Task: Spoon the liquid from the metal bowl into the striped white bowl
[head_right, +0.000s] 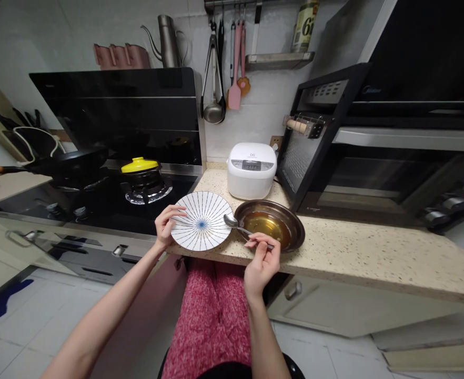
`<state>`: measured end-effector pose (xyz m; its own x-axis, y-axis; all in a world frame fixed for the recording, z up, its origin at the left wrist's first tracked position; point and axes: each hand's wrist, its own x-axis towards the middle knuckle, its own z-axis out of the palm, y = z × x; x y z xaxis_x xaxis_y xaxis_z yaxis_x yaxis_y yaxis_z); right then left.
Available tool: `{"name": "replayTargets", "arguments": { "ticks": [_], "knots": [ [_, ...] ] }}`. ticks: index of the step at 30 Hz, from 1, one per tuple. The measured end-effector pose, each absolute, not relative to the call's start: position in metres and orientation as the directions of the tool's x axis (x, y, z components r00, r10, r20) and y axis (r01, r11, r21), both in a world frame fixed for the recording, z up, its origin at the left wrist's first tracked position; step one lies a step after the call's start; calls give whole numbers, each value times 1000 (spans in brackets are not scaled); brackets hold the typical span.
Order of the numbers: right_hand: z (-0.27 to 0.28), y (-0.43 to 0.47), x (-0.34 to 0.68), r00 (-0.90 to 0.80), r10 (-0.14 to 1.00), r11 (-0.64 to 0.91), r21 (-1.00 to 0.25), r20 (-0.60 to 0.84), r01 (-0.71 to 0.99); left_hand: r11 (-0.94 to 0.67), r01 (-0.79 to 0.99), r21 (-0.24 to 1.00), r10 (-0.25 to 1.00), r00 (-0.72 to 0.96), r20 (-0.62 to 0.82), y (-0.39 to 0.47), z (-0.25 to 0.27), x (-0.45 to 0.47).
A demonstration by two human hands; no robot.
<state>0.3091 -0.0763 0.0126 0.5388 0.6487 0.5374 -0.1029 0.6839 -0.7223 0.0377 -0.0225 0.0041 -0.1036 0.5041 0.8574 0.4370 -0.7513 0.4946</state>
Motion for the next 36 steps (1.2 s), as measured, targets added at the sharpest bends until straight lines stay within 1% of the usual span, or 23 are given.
{"name": "replayTargets", "arguments": {
  "ticks": [3,7,12,16,19,22,25,27,30,33,35,36],
  "knots": [
    [16,-75,317,588,603,698,-713,540,-61,-759,430,488,498,-98,862,-22,4,38],
    [18,-73,325,623,541,696,-716,565,44,-764,423,487,495,-100,863,-22,4,38],
    [13,-69,329,602,507,692,-708,616,141,-765,417,491,496,-104,862,-22,3,37],
    [4,-66,332,532,476,698,-669,700,255,-761,425,491,496,-107,862,-22,2,37],
    [-1,-62,336,418,434,715,-588,798,380,-759,429,490,496,-106,862,-21,2,37],
    [-4,-60,340,273,370,744,-459,888,485,-766,418,488,494,-104,863,-22,2,37],
    [-3,-57,341,133,302,779,-325,944,536,-770,412,487,491,-103,865,-22,3,38],
    [-3,-56,341,71,281,791,-273,957,547,-767,419,486,491,-104,865,-22,4,38],
    [-3,-54,341,28,297,790,-262,955,555,-757,436,487,496,-104,862,-22,4,38],
    [-5,-54,340,27,313,785,-274,949,555,-748,445,492,503,-102,858,-22,4,37],
    [-5,-55,340,83,329,772,-319,941,550,-746,447,494,506,-103,857,-22,3,37],
    [-4,-57,339,141,338,760,-358,931,542,-745,446,495,507,-104,856,-23,3,37]
  ]
}}
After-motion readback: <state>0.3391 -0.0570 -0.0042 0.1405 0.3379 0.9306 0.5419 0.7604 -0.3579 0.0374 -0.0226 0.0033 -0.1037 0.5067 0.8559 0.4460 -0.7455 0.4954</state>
